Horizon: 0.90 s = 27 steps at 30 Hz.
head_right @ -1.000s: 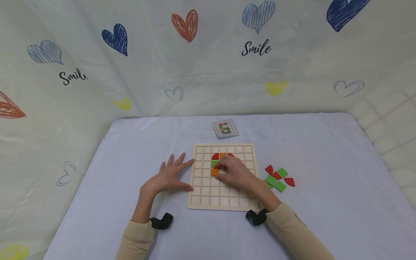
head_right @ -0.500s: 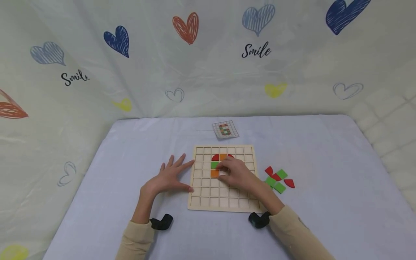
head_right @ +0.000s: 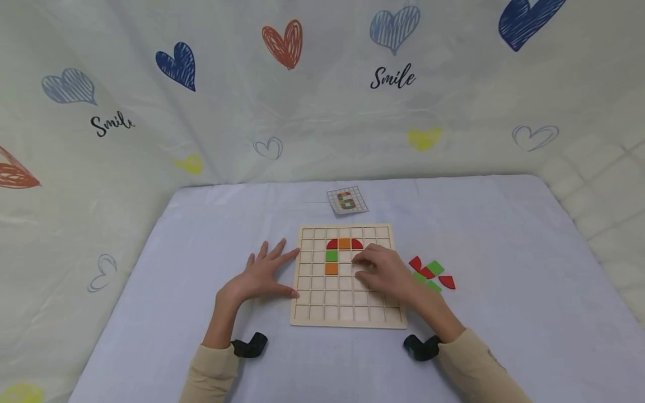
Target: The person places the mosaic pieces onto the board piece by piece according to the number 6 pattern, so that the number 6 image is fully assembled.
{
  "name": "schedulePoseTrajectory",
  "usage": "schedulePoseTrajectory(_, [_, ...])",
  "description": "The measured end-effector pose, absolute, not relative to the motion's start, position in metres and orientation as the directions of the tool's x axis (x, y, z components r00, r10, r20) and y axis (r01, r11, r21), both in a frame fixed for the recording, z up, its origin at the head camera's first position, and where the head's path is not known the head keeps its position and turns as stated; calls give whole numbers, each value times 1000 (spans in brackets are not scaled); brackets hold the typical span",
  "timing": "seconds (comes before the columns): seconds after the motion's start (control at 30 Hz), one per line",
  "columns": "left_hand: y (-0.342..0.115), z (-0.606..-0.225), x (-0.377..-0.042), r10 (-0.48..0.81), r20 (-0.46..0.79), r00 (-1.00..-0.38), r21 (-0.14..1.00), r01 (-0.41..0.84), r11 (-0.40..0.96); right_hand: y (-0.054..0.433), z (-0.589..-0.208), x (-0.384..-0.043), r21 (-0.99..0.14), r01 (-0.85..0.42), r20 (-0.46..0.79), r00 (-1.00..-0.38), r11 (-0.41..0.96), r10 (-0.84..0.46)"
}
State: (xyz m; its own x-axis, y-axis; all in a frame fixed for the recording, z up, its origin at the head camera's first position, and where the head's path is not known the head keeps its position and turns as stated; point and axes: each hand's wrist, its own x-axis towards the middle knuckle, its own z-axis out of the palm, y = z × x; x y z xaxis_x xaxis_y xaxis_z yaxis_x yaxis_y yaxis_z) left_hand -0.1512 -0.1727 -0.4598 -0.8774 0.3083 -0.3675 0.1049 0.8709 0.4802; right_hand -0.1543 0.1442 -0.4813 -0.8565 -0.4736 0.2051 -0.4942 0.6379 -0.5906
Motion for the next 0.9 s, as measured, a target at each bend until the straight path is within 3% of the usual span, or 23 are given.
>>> schedulePoseTrajectory(0.2, [-174, -458, -149, 322, -353, -879, 494, 117, 861, 162, -477, -148, -587, -494, 242, -863, 642, -444])
schedulePoseTrajectory(0.47, [-173, -457, -149, 316, -360, -878, 483, 114, 868, 191, -479, -144, -552, -562, 371, -827, 616, -423])
schedulePoseTrajectory(0.9, [-171, -456, -149, 311, -364, -878, 472, 114, 874, 235, -475, -127, -490, -522, 270, -852, 698, -448])
